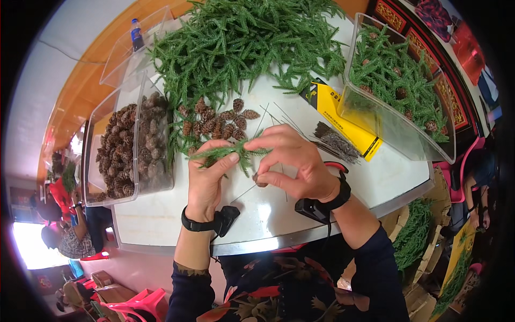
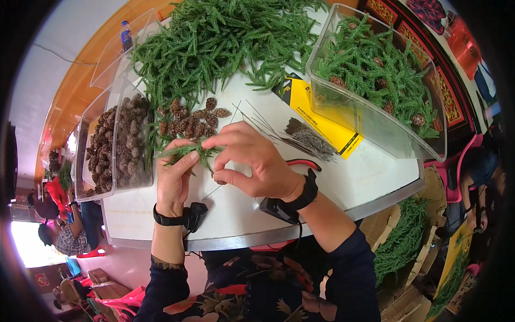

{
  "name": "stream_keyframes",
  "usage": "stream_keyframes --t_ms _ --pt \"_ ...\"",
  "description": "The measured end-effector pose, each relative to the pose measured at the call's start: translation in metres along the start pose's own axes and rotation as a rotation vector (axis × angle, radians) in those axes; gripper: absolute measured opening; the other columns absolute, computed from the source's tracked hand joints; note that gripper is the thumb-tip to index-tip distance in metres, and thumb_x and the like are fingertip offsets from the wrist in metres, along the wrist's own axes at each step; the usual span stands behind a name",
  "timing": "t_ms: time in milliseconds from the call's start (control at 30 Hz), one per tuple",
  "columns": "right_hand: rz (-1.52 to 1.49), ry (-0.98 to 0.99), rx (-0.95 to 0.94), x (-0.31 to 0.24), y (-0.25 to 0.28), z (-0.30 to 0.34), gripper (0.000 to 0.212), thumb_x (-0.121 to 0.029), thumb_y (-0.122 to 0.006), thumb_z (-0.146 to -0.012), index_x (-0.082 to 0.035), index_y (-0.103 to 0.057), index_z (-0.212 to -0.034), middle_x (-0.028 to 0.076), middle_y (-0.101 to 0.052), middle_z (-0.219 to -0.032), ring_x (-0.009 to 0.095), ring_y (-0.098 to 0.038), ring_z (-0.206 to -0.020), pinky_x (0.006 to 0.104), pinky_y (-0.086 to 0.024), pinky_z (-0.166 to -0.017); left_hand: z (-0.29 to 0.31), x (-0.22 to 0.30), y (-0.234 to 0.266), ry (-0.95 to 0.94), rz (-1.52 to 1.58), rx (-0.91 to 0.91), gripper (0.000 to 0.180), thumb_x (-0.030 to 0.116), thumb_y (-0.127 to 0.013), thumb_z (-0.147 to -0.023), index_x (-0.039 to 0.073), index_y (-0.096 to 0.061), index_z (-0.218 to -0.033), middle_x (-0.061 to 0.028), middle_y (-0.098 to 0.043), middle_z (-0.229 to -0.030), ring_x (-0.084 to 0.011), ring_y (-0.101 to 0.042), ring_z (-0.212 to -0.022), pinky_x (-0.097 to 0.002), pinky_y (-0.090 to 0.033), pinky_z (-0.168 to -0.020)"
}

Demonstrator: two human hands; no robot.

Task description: Trimming green sprigs and sorting small cones to prepare decorative items.

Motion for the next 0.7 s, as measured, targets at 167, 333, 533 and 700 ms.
stream_keyframes --t_ms 167,333,533,700 --pt "-0.227 -0.173 0.082 0.016 0.012 0.004 0.010 -0.004 -0.071 -0.071 -0.008 -0.065 -0.078 0.012 -0.061 -0.117 0.024 -0.052 -0.106 0.0375 -0.038 -0.094 0.002 0.005 0.000 0.007 0.064 0.023 0.023 -0.006 -0.067 -0.077 0.001 -0.062 -0.098 -0.0038 -0.062 -0.093 -0.0116 -0.057 -0.086 -0.0232 -0.045 -0.080" --pt "-0.228 -0.211 0.038 0.017 0.002 0.003 0.008 -0.004 -0.070 -0.073 -0.007 -0.065 -0.078 0.012 -0.060 -0.118 0.024 -0.051 -0.109 0.0377 -0.037 -0.096 0.003 0.006 -0.002 -0.016 0.095 -0.003 0.021 -0.007 -0.067 -0.077 0.002 -0.061 -0.095 -0.0034 -0.061 -0.091 -0.0116 -0.057 -0.086 -0.0236 -0.045 -0.080" --pt "-0.190 -0.221 -0.023 0.022 -0.006 0.007 0.007 -0.005 -0.070 -0.073 -0.007 -0.066 -0.079 0.011 -0.060 -0.117 0.023 -0.051 -0.109 0.0363 -0.038 -0.095 0.001 0.003 -0.002 0.036 0.179 -0.013 0.019 -0.006 -0.067 -0.077 0.003 -0.060 -0.093 -0.0028 -0.061 -0.090 -0.0114 -0.057 -0.086 -0.0239 -0.046 -0.079" --pt "-0.177 -0.246 -0.002 0.028 -0.007 0.008 0.008 -0.005 -0.071 -0.073 -0.006 -0.066 -0.080 0.010 -0.062 -0.112 0.022 -0.053 -0.104 0.0342 -0.040 -0.091 0.000 0.000 -0.005 0.012 0.127 -0.040 0.020 -0.005 -0.068 -0.077 0.004 -0.059 -0.092 -0.0031 -0.062 -0.091 -0.0109 -0.057 -0.085 -0.0239 -0.046 -0.078"
Point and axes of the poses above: each hand's wrist, its own z-axis away from the middle knuckle, its own y-axis out of the back of the hand, x = y × z, the point moved 7 cm from there along -z, towards the middle knuckle
